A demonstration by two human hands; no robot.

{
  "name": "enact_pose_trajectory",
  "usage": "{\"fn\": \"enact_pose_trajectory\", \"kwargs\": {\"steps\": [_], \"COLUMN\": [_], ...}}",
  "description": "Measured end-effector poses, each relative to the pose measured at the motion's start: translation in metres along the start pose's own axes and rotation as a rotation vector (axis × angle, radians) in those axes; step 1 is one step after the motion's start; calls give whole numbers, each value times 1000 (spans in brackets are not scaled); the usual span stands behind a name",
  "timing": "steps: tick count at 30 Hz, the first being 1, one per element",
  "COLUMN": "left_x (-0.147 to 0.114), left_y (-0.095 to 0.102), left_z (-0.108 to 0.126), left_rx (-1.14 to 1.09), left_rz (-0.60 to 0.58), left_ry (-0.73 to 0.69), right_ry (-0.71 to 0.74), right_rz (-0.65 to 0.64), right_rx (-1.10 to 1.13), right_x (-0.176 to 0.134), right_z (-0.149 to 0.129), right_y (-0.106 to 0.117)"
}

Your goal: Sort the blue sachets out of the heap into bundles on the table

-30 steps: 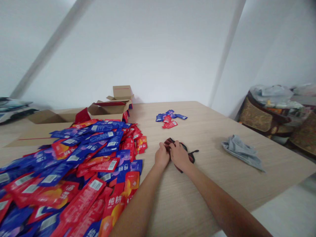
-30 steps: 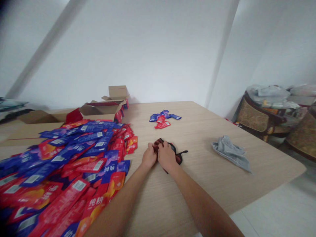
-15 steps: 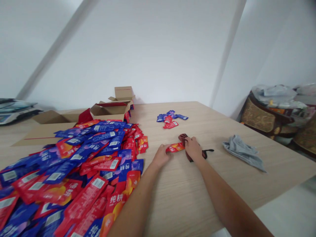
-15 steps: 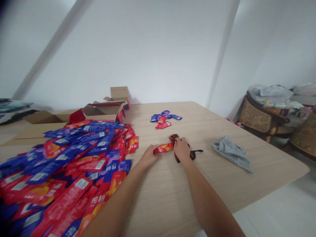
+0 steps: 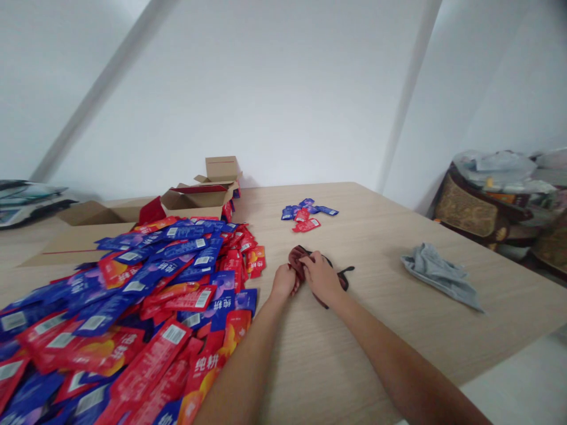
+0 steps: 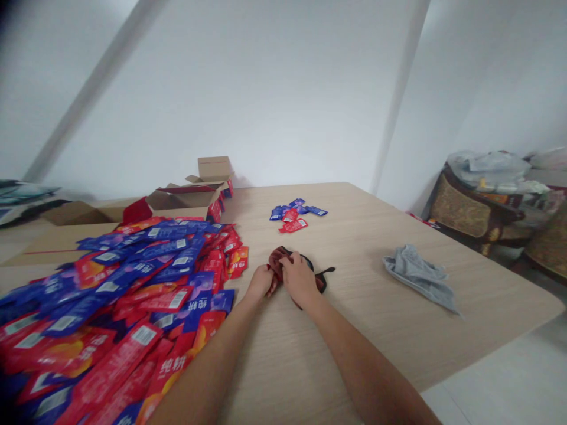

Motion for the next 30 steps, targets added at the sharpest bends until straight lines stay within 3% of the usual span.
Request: {"fn": "enact_pose_trajectory", "kwargs": {"steps": [8,11,15,17,20,23,26,28,30], "left_x": [2,-1,-3,-2,-1,-8,-21,-15,8], "left_y": [-5,-5,-8,0,42,107,174,194,188], "left_z": [-4,-4,-6,-2,10,34,62,71,72], "left_rx": [53,34,-198,-312,-423,-543,-718,-773,-688], "left_rz": [-16,-2,-27,-1,184,420,637,657,573], "left_ry": [28,28,62,40,-41,-196,-454,-510,-439], "right_ry": [-234,-253,-263,-285,-307,-301,-297,-298,-292], "right_rz": [-85,-97,-52,-32,-3,11,20,22,35], "right_rx": [-235,-283,-281,-250,-201,-171,-163,-165,-171], "right_x": [14,12,11,11,9,7,6,5,6], "right_z": [47,53,57,63,74,80,79,78,76], "right_y": [-10,-12,-13,-12,-7,-2,0,0,0]}}
Point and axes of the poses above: each hand's wrist, its own x-axis towards the middle knuckle, its own y-axis out of the back of the hand, z = x × y, the point moved 9 cm from there along x, towards the middle knuckle
